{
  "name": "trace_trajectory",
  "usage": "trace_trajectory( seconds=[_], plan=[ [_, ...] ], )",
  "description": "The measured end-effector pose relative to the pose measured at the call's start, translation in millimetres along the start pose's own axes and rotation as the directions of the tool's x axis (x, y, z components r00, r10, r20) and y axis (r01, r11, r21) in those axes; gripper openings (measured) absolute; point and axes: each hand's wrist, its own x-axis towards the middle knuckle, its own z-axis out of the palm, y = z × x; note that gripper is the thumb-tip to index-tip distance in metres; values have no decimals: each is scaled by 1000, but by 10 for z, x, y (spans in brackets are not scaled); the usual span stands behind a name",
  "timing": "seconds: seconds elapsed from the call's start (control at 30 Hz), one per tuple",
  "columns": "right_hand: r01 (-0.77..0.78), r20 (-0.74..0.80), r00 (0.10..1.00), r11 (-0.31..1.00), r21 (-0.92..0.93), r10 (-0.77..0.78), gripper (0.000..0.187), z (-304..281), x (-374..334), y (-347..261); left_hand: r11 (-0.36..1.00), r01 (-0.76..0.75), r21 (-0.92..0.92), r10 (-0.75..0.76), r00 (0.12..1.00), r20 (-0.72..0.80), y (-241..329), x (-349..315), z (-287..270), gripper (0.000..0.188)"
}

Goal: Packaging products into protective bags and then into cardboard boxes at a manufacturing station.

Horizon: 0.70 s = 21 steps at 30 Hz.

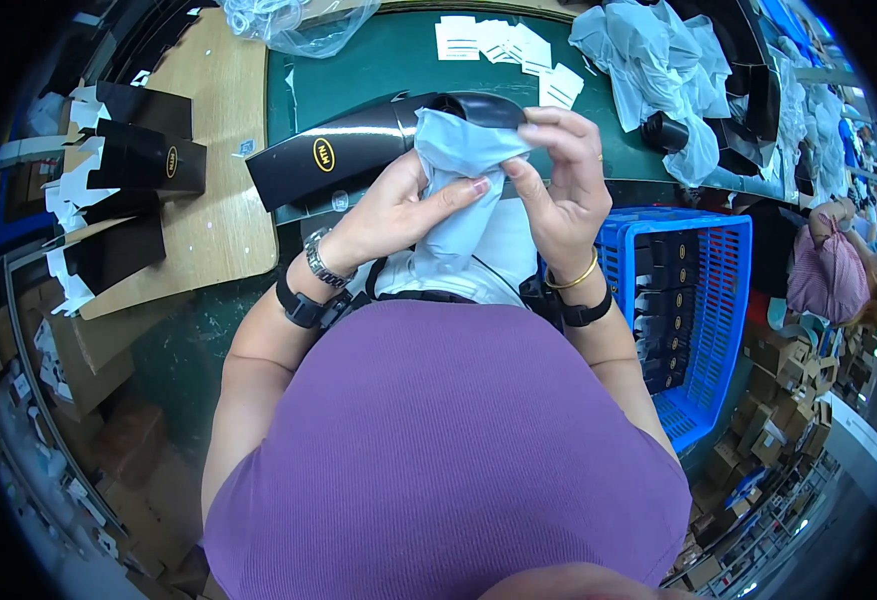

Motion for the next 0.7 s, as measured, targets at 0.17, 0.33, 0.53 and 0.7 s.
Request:
trace_trajectory(
  seconds=[0.17, 0.33, 0.53, 0.7],
  plan=[
    [96, 48, 994, 994, -44, -94, 20, 40, -43, 20, 995, 98, 22, -99, 993, 62, 109, -46, -85, 54],
    [11, -40, 999, 998, 68, -8, 14, 1, -85, -17, 992, 121, 21, -123, 986, 111, 14, -51, -92, 69],
    [-181, -155, 966, 970, 160, 206, 17, -81, -48, -263, 998, 26, 60, -35, 988, 149, -138, -4, -9, 80],
    [-355, 14, 922, 830, 430, 387, 16, -197, 84, -267, 951, -26, 308, -33, 983, 183, -81, 5, -36, 81]
  ],
)
